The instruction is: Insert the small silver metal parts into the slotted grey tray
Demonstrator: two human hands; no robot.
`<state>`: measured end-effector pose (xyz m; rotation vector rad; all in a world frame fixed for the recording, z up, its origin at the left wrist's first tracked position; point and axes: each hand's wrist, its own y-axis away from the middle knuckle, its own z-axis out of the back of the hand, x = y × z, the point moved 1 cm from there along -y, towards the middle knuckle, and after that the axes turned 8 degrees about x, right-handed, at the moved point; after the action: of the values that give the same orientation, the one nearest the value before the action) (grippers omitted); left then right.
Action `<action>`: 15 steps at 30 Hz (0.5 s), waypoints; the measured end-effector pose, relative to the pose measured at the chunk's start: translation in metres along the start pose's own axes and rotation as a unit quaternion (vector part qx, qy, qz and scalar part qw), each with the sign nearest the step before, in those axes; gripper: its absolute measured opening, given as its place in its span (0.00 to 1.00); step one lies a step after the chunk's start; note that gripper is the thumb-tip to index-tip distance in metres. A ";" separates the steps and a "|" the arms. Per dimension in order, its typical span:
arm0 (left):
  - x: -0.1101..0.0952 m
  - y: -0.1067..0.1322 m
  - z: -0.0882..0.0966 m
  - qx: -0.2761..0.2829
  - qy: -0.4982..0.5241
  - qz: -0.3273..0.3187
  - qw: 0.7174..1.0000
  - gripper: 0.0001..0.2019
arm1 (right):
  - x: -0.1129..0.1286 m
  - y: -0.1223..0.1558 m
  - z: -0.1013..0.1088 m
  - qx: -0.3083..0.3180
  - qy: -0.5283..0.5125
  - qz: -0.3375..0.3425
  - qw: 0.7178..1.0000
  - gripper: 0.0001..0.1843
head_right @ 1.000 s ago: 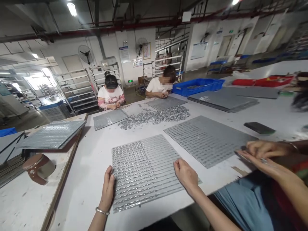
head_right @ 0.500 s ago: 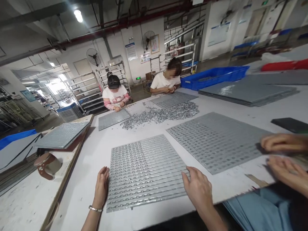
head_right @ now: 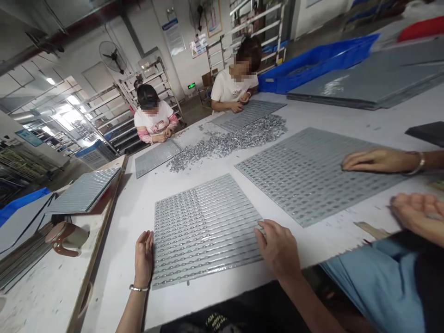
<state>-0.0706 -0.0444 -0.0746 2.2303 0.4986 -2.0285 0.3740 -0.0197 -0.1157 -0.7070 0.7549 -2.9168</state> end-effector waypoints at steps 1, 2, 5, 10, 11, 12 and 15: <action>-0.001 0.000 -0.001 0.003 -0.004 0.000 1.000 0.27 | 0.000 0.000 0.001 0.016 -0.008 -0.010 1.000 0.18; -0.002 0.000 -0.001 0.008 -0.010 0.001 1.000 0.27 | 0.000 0.000 0.003 0.029 -0.015 -0.020 0.999 0.18; -0.002 -0.003 -0.002 0.016 -0.029 0.004 0.999 0.27 | 0.001 0.000 0.006 0.046 -0.038 -0.029 0.998 0.17; 0.001 -0.024 -0.001 0.044 -0.045 0.001 0.998 0.26 | 0.006 -0.002 0.009 0.085 -0.026 -0.022 0.996 0.20; 0.002 -0.030 -0.001 0.049 -0.047 0.002 0.998 0.26 | 0.007 -0.003 0.009 0.095 -0.019 -0.029 0.995 0.21; 0.003 -0.036 -0.002 0.050 -0.046 0.005 0.998 0.26 | 0.008 -0.003 0.008 0.103 -0.013 -0.037 0.994 0.22; 0.007 -0.048 -0.002 0.029 -0.013 0.010 0.999 0.28 | 0.006 -0.002 0.006 0.112 -0.017 -0.053 0.992 0.25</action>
<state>-0.0823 0.0022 -0.0742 2.2278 0.4193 -2.0853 0.3715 -0.0214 -0.1073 -0.7928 0.3874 -3.0091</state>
